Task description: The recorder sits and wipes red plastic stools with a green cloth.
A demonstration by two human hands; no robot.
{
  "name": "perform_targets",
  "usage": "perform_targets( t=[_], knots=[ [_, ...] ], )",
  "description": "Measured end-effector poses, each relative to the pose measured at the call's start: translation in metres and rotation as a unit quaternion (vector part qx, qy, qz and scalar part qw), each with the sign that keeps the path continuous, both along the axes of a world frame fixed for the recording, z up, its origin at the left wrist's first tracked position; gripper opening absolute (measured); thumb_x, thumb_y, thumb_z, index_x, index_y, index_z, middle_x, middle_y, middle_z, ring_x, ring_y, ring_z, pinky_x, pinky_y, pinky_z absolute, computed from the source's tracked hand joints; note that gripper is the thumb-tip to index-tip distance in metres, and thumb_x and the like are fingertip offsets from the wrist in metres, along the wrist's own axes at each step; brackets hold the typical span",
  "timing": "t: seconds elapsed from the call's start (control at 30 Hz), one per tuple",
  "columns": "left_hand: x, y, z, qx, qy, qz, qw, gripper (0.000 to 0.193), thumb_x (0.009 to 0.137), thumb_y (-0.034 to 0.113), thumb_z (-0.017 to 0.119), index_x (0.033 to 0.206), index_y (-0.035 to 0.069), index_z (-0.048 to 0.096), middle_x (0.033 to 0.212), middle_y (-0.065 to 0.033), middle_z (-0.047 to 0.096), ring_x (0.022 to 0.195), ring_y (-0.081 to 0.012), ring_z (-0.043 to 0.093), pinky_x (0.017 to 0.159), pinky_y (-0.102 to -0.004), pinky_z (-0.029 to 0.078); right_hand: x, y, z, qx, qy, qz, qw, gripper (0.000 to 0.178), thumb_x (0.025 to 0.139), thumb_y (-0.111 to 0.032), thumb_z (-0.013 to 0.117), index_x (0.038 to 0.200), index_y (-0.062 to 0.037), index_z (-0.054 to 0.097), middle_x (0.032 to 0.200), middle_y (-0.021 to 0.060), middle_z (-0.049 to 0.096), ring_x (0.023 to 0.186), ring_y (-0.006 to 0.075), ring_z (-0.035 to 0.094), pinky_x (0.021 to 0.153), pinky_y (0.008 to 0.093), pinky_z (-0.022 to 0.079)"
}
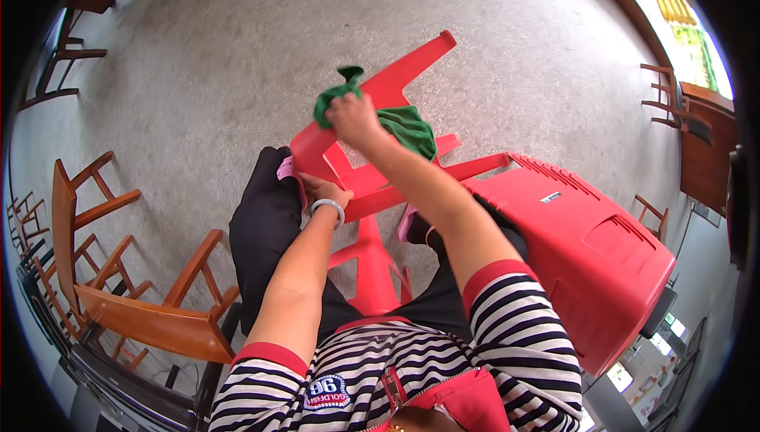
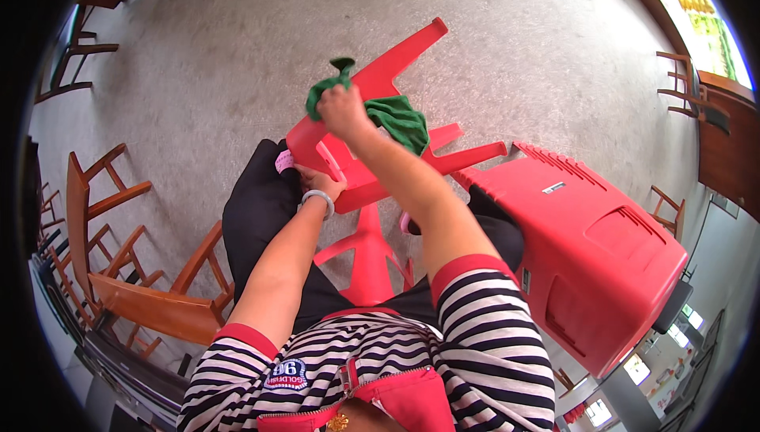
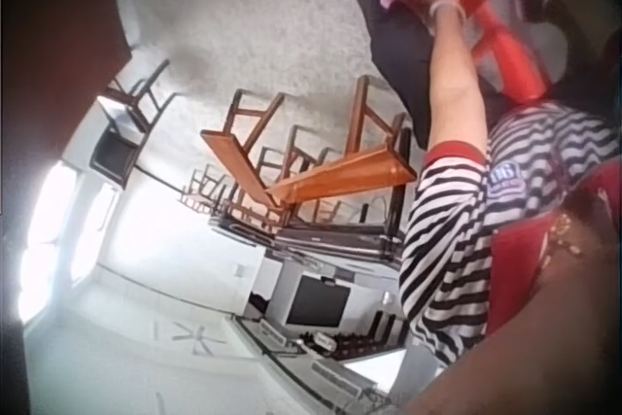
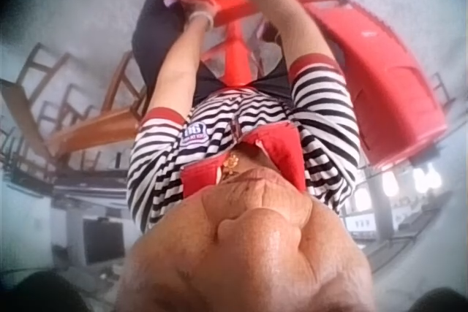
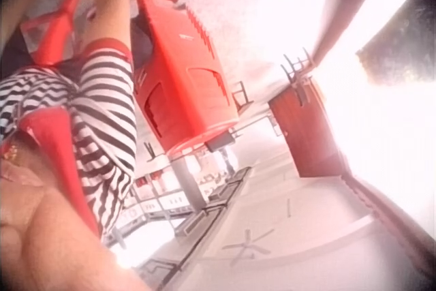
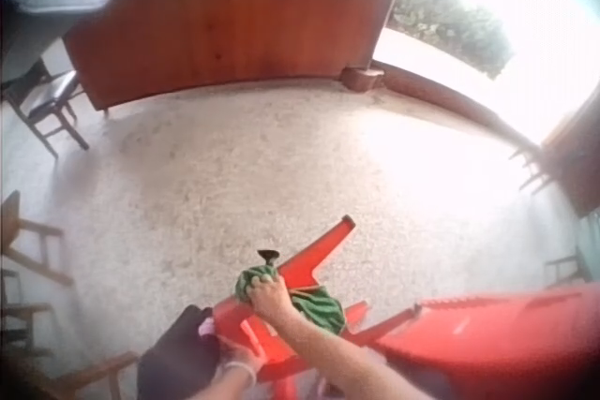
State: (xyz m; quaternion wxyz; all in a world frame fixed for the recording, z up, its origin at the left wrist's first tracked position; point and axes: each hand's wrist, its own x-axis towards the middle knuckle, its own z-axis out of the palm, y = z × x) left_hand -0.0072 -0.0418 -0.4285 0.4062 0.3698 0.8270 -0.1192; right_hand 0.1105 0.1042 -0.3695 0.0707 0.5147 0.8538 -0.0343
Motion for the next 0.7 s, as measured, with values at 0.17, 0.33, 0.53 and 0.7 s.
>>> perform_targets(
  t=[0.17, 0.33, 0.53, 0.7],
  knots=[
    [0.002, -0.007, 0.011, 0.018, -0.017, 0.025, 0.999, 0.146, 0.065, 0.032, 0.089, 0.149, 0.000, -0.027, 0.159, -0.0322, 0.008, 0.149, -0.0405, 0.018, 0.122, -0.0460, 0.022, 0.089, 0.065, 0.007, 0.073, -0.124, -0.115, 0.983, 0.018, 0.084, -0.021, 0.058, 0.095, -0.0196, 0.072, 0.096, 0.0007, 0.069, 0.099, 0.0205, 0.064, 0.074, 0.0468, 0.046],
    [0.005, 0.014, 0.044, -0.073, -0.114, 0.053, 0.989, 0.145, 0.069, 0.028, 0.088, 0.148, 0.004, -0.031, 0.160, -0.0324, 0.001, 0.149, -0.0433, 0.017, 0.121, -0.0493, 0.022, 0.163, 0.113, 0.039, 0.014, -0.130, -0.251, 0.959, 0.028, 0.090, -0.019, 0.051, 0.110, -0.0178, 0.071, 0.122, 0.0026, 0.066, 0.122, 0.0260, 0.056, 0.093, 0.0534, 0.045],
    [0.007, 0.010, 0.046, -0.053, -0.063, 0.045, 0.996, 0.143, 0.074, 0.028, 0.085, 0.145, 0.008, -0.038, 0.157, -0.0347, 0.012, 0.142, -0.0446, 0.028, 0.114, -0.0529, 0.031, 0.087, 0.084, 0.007, -0.023, -0.113, -0.210, 0.971, 0.025, 0.090, -0.022, 0.052, 0.104, -0.0179, 0.073, 0.115, 0.0020, 0.067, 0.115, 0.0250, 0.058, 0.080, 0.0507, 0.051],
    [0.030, 0.007, 0.012, -0.110, -0.122, -0.026, 0.986, 0.143, 0.073, 0.038, 0.085, 0.148, 0.006, -0.033, 0.160, -0.0306, 0.005, 0.148, -0.0458, 0.016, 0.118, -0.0595, 0.020, -0.002, 0.007, -0.040, -0.025, -0.081, -0.117, 0.990, 0.020, 0.084, -0.025, 0.059, 0.092, -0.0158, 0.075, 0.097, 0.0029, 0.068, 0.095, 0.0218, 0.062, 0.068, 0.0452, 0.048]
  ],
)
